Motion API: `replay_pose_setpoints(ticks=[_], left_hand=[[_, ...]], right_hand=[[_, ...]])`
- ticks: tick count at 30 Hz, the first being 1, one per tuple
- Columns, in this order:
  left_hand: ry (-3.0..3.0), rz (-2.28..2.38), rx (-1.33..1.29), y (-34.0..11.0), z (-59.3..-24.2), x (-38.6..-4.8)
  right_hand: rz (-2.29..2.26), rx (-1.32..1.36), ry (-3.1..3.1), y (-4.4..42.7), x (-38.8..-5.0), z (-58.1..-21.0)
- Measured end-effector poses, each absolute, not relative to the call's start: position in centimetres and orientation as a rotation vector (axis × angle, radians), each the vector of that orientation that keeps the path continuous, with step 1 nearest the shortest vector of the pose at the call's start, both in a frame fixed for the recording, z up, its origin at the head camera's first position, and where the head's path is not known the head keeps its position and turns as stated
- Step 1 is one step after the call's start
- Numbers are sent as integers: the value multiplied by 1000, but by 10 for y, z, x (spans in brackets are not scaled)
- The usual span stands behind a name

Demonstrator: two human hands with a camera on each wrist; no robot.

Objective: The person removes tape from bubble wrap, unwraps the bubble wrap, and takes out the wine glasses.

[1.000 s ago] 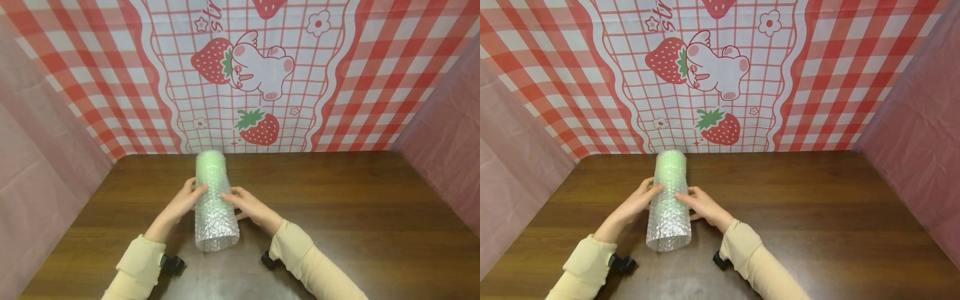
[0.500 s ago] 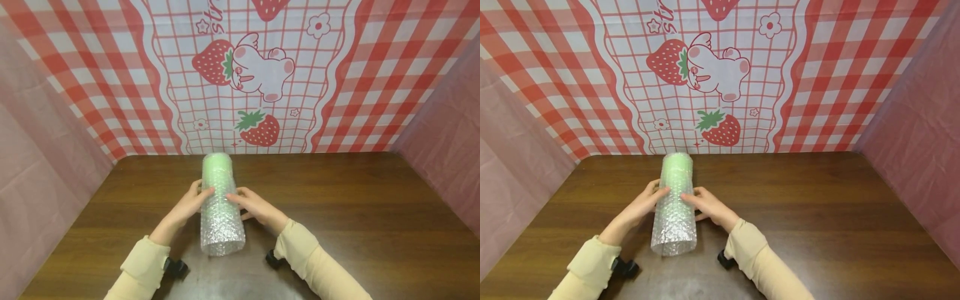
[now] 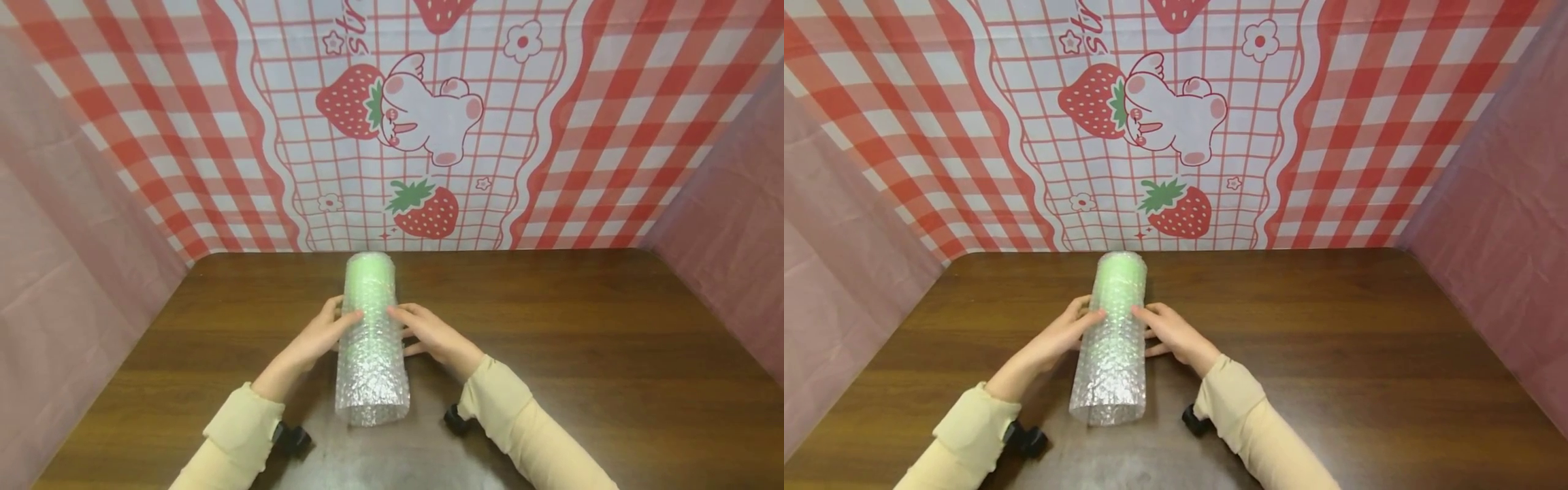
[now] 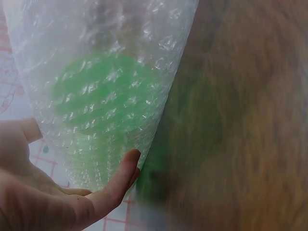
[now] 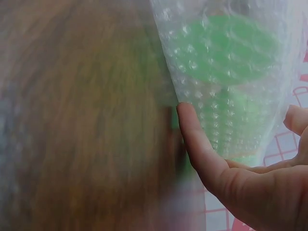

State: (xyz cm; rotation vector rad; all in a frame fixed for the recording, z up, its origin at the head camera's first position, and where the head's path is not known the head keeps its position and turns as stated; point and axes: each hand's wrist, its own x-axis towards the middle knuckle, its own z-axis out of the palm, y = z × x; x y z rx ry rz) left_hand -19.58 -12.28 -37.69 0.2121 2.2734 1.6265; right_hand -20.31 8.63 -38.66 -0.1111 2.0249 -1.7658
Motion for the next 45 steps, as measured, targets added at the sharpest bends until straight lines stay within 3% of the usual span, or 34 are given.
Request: replay_pose_setpoints(ticks=[45], left_hand=[[2169,1663,301,-92,-373,-177]], right_hand=[[-1726,-45,2092,121,-171,-385]])
